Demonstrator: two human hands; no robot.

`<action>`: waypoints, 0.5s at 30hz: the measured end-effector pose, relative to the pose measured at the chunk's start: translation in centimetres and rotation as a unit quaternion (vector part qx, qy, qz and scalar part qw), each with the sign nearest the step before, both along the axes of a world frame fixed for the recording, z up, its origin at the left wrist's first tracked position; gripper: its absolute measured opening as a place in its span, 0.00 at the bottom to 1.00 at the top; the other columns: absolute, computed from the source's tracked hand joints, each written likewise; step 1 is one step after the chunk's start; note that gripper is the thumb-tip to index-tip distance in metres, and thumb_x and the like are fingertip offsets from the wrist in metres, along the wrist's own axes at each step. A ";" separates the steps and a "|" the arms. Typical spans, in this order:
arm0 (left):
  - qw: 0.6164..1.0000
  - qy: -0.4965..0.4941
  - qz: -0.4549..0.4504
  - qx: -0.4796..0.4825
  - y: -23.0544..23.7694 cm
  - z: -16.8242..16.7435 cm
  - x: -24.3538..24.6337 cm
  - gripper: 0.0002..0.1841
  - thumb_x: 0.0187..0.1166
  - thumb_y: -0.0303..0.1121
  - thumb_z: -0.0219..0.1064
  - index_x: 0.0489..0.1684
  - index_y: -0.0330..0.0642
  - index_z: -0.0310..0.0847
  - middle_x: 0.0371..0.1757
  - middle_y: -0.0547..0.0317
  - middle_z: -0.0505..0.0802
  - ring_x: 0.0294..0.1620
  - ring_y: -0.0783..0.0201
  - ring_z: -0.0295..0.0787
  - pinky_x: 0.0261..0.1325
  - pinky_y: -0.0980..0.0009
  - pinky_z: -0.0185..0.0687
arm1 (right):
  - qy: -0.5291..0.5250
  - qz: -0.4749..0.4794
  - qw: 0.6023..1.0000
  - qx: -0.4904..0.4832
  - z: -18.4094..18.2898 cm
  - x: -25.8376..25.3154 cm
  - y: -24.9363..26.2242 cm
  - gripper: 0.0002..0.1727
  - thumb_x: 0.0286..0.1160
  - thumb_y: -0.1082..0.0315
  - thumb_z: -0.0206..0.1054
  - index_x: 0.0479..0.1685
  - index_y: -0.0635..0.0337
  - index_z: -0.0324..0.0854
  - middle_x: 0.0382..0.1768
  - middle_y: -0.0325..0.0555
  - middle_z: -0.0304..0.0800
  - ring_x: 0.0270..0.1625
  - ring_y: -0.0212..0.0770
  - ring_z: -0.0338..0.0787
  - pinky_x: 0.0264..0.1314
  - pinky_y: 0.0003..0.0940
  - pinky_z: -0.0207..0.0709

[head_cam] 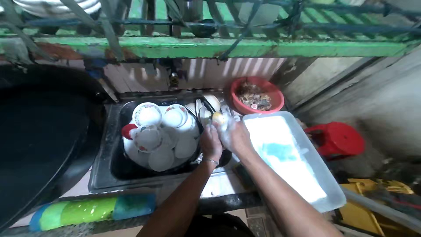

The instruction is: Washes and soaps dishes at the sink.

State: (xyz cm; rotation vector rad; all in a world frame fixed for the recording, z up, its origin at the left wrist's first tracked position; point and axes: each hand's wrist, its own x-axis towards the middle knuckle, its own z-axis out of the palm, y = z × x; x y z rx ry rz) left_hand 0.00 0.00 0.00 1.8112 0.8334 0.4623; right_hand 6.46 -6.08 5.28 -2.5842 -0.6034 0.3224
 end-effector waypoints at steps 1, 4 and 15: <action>1.000 -0.011 -0.009 0.007 0.0 -0.1 -0.6 0.23 0.94 0.38 0.47 0.44 0.28 0.86 0.39 0.37 0.91 0.47 0.43 0.90 0.56 0.43 0.81 | 0.015 -0.006 1.000 0.002 -0.2 0.3 0.1 0.27 0.84 0.45 0.64 0.66 0.57 0.83 0.51 0.64 0.91 0.57 0.67 0.91 0.56 0.71 0.80; 0.999 -0.036 -0.023 -0.028 -0.1 0.0 -1.5 0.23 0.94 0.39 0.50 0.38 0.30 0.84 0.34 0.41 0.88 0.41 0.47 0.87 0.50 0.45 0.81 | 0.051 -0.035 0.998 0.025 -0.8 1.9 0.1 0.24 0.85 0.47 0.63 0.62 0.57 0.85 0.54 0.61 0.91 0.60 0.63 0.90 0.63 0.69 0.79; 0.911 -0.151 0.192 -0.331 1.9 0.5 -0.5 0.27 0.96 0.49 0.44 0.62 0.35 0.83 0.60 0.42 0.90 0.64 0.52 0.87 0.68 0.47 0.82 | -0.056 -0.202 0.965 0.160 -3.4 -4.2 0.8 0.28 0.86 0.48 0.62 0.68 0.65 0.80 0.53 0.67 0.90 0.56 0.66 0.91 0.59 0.68 0.82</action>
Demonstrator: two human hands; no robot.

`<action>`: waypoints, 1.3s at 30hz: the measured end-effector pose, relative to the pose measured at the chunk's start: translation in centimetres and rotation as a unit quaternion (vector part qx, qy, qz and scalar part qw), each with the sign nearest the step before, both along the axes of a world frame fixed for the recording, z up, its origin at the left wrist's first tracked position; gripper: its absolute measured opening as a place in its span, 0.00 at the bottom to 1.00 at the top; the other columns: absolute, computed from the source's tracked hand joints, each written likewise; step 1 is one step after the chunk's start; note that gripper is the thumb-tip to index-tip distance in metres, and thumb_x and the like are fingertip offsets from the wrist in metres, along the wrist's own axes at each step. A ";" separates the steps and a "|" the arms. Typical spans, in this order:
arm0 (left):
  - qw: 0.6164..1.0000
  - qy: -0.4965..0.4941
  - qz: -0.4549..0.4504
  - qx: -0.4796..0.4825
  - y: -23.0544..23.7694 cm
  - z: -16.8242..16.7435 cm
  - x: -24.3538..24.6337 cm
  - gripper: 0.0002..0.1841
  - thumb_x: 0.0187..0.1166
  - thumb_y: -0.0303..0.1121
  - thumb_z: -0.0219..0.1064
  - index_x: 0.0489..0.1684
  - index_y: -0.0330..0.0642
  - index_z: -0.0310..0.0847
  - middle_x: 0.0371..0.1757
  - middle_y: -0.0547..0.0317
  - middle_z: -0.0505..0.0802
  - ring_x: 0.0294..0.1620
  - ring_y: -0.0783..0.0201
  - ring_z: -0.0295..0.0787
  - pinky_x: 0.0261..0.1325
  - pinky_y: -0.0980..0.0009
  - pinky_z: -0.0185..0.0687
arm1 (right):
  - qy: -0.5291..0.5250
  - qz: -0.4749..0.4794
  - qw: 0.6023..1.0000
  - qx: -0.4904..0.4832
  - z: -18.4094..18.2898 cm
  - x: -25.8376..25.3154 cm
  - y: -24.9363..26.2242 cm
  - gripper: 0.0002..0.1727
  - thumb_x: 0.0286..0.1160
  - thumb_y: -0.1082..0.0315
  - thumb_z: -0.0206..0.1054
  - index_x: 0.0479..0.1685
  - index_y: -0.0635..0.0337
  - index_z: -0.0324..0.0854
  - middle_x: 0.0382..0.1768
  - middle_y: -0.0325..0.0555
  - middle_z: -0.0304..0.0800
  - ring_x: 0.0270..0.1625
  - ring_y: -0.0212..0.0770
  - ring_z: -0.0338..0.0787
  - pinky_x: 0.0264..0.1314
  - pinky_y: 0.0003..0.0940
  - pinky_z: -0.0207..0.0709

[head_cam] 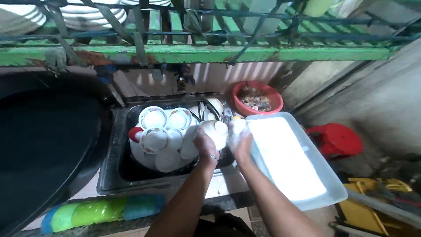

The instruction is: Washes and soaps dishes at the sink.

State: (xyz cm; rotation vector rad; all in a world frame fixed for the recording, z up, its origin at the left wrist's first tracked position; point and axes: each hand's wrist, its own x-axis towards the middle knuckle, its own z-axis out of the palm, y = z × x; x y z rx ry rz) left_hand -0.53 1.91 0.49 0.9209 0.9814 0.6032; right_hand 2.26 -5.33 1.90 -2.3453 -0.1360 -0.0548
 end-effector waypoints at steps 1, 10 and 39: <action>1.000 0.012 0.007 0.006 0.3 0.2 -0.1 0.27 0.96 0.49 0.44 0.60 0.35 0.84 0.60 0.42 0.89 0.64 0.51 0.86 0.68 0.46 0.81 | 0.010 -0.012 1.000 0.009 0.2 -0.3 0.4 0.29 0.86 0.47 0.63 0.67 0.66 0.80 0.53 0.67 0.90 0.56 0.65 0.91 0.60 0.67 0.82; 0.999 -0.034 -0.034 -0.007 2.6 -1.5 -2.4 0.26 0.93 0.50 0.50 0.60 0.36 0.85 0.63 0.44 0.90 0.68 0.52 0.85 0.71 0.46 0.80 | 0.320 0.111 0.849 0.406 -1.0 3.0 -0.7 0.33 0.88 0.35 0.48 0.78 0.47 0.74 0.60 0.42 0.90 0.60 0.38 0.90 0.61 0.45 0.87; 0.959 0.016 -0.283 0.024 5.9 -3.0 -4.3 0.30 0.86 0.59 0.59 0.78 0.50 0.76 0.67 0.48 0.89 0.64 0.54 0.87 0.63 0.49 0.85 | 0.050 0.340 0.902 -0.259 -1.9 -0.5 2.4 0.22 0.75 0.62 0.71 0.66 0.61 0.82 0.51 0.65 0.91 0.57 0.66 0.91 0.56 0.67 0.82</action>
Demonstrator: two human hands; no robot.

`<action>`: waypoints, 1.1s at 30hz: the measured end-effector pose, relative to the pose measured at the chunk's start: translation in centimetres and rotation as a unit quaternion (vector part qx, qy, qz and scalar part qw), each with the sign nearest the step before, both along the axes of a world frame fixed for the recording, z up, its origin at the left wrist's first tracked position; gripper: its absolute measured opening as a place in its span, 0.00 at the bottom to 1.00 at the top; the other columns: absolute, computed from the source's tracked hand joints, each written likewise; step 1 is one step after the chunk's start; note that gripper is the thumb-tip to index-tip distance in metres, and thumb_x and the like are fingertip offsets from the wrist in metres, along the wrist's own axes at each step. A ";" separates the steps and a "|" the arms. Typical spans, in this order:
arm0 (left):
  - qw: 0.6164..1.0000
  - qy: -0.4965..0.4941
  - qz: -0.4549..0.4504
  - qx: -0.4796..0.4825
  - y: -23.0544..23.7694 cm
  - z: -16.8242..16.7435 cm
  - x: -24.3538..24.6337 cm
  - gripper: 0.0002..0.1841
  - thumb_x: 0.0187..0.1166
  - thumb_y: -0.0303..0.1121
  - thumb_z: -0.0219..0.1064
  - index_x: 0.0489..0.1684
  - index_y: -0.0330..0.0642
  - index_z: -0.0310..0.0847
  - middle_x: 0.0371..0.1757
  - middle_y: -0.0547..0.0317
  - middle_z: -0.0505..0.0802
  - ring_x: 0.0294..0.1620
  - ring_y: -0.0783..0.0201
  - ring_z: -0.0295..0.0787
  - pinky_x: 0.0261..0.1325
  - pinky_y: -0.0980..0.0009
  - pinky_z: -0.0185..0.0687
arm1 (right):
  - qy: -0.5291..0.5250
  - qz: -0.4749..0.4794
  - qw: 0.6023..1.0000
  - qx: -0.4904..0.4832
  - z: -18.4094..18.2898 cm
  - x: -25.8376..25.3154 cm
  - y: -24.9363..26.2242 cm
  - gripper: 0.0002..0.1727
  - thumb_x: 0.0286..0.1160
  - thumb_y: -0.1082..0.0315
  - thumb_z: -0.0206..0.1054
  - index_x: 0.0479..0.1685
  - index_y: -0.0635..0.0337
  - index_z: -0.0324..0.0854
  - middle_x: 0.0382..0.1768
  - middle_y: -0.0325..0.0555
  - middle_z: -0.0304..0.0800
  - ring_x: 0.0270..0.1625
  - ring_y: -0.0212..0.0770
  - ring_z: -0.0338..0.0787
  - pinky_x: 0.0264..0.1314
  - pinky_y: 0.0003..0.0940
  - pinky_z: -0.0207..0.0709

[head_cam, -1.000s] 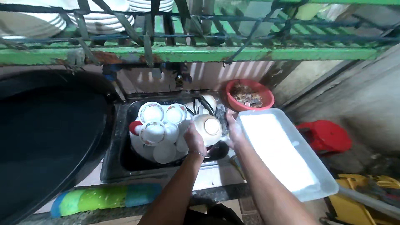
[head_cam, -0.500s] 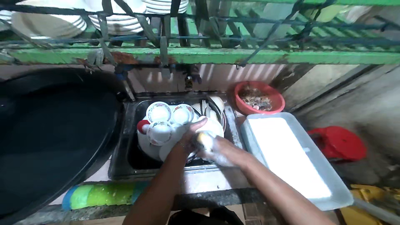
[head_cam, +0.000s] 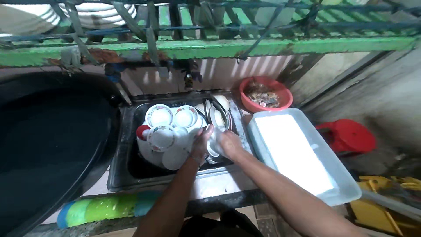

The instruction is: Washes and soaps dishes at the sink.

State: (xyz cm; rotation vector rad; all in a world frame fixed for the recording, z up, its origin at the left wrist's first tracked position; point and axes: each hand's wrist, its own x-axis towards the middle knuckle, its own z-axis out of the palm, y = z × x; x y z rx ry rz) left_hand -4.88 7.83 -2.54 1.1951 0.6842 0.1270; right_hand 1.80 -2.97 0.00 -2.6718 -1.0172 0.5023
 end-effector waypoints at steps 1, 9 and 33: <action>1.000 -0.008 0.009 -0.007 -0.4 -0.4 0.2 0.31 0.87 0.60 0.58 0.80 0.50 0.73 0.68 0.49 0.88 0.66 0.55 0.87 0.65 0.49 0.85 | 0.014 -0.043 0.998 0.054 -0.6 0.4 0.5 0.22 0.76 0.61 0.70 0.66 0.61 0.83 0.51 0.65 0.91 0.57 0.65 0.91 0.58 0.67 0.82; 0.888 0.071 -0.011 0.454 8.1 -6.1 1.8 0.34 0.80 0.56 0.68 0.75 0.38 0.79 0.72 0.40 0.87 0.77 0.46 0.81 0.82 0.45 0.71 | 0.251 -0.037 0.960 0.119 -3.3 -0.1 -3.0 0.19 0.79 0.55 0.71 0.64 0.49 0.87 0.55 0.50 0.94 0.59 0.50 0.92 0.67 0.61 0.83; 0.696 0.463 -0.294 0.462 3.3 -14.5 -0.9 0.28 0.85 0.50 0.63 0.69 0.34 0.82 0.69 0.31 0.87 0.69 0.31 0.84 0.67 0.31 0.77 | 0.188 -0.429 0.810 0.354 -2.2 7.1 -27.4 0.16 0.80 0.65 0.70 0.62 0.59 0.81 0.39 0.45 0.91 0.34 0.37 0.91 0.37 0.38 0.89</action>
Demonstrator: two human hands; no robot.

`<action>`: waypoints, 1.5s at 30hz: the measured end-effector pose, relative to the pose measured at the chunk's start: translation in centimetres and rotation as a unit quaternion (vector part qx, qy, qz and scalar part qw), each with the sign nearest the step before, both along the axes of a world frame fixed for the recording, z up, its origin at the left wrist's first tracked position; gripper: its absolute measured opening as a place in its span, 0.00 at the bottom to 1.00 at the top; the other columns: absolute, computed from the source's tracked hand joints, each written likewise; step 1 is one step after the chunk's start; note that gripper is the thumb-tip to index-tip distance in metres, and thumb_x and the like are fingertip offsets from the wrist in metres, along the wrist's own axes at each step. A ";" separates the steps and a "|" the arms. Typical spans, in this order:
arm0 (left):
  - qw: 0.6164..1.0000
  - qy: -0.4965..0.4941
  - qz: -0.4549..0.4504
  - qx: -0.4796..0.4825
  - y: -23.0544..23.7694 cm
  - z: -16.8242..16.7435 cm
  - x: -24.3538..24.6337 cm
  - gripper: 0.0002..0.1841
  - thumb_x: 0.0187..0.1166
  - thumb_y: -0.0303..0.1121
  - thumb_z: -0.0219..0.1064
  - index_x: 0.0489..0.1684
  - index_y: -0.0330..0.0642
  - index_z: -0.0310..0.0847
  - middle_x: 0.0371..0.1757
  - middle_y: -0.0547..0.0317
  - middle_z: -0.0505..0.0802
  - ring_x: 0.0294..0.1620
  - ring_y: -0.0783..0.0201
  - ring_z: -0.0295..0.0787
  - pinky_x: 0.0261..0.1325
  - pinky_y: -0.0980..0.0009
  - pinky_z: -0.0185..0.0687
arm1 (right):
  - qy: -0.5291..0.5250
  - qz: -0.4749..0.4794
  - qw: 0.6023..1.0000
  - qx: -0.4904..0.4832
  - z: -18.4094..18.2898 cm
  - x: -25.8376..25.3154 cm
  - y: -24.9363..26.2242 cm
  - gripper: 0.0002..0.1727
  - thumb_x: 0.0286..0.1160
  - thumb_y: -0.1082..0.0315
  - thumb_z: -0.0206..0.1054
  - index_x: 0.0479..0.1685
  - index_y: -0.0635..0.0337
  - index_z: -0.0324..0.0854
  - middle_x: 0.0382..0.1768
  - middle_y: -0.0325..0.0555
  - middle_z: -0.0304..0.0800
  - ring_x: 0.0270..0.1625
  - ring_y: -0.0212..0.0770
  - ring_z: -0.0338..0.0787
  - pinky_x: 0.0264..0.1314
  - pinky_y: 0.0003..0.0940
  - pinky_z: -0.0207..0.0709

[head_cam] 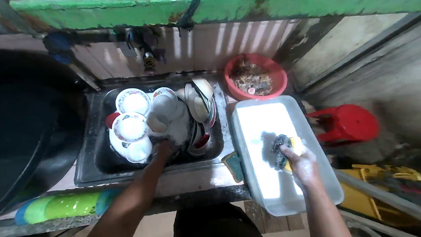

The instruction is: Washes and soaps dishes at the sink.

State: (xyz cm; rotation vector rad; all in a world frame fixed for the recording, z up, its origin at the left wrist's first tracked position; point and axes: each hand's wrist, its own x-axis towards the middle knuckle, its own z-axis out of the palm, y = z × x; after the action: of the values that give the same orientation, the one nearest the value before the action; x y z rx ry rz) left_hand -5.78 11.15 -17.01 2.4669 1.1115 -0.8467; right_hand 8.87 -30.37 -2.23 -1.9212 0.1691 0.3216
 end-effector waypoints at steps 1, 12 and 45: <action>1.000 0.020 0.006 0.002 0.1 0.5 -0.2 0.26 0.84 0.49 0.64 0.68 0.35 0.83 0.68 0.32 0.88 0.69 0.32 0.85 0.66 0.30 0.78 | 0.001 -0.002 1.000 -0.010 0.0 0.2 -0.5 0.16 0.80 0.64 0.70 0.62 0.58 0.81 0.39 0.45 0.91 0.34 0.37 0.91 0.38 0.38 0.88; 0.945 -0.263 0.026 -0.194 -12.2 4.7 5.5 0.23 0.88 0.42 0.63 0.74 0.36 0.79 0.73 0.36 0.84 0.74 0.40 0.82 0.78 0.41 0.75 | 0.009 0.031 0.998 -0.061 -0.9 0.7 0.4 0.18 0.80 0.66 0.71 0.65 0.58 0.80 0.44 0.51 0.91 0.40 0.44 0.92 0.45 0.48 0.89; 0.904 -0.333 0.137 -0.231 -10.6 8.3 4.9 0.22 0.92 0.47 0.55 0.56 0.35 0.86 0.55 0.38 0.92 0.61 0.41 0.88 0.67 0.39 0.79 | -0.017 0.299 0.882 -0.363 -0.4 -1.6 23.2 0.26 0.85 0.45 0.60 0.65 0.57 0.84 0.58 0.62 0.91 0.63 0.64 0.89 0.61 0.70 0.80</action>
State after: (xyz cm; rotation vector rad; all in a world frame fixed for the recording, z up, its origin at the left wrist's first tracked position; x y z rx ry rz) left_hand -0.87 0.53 -8.68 1.8982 0.8415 -0.1194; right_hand 7.29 -7.17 -2.59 -2.7048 -0.4019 0.7091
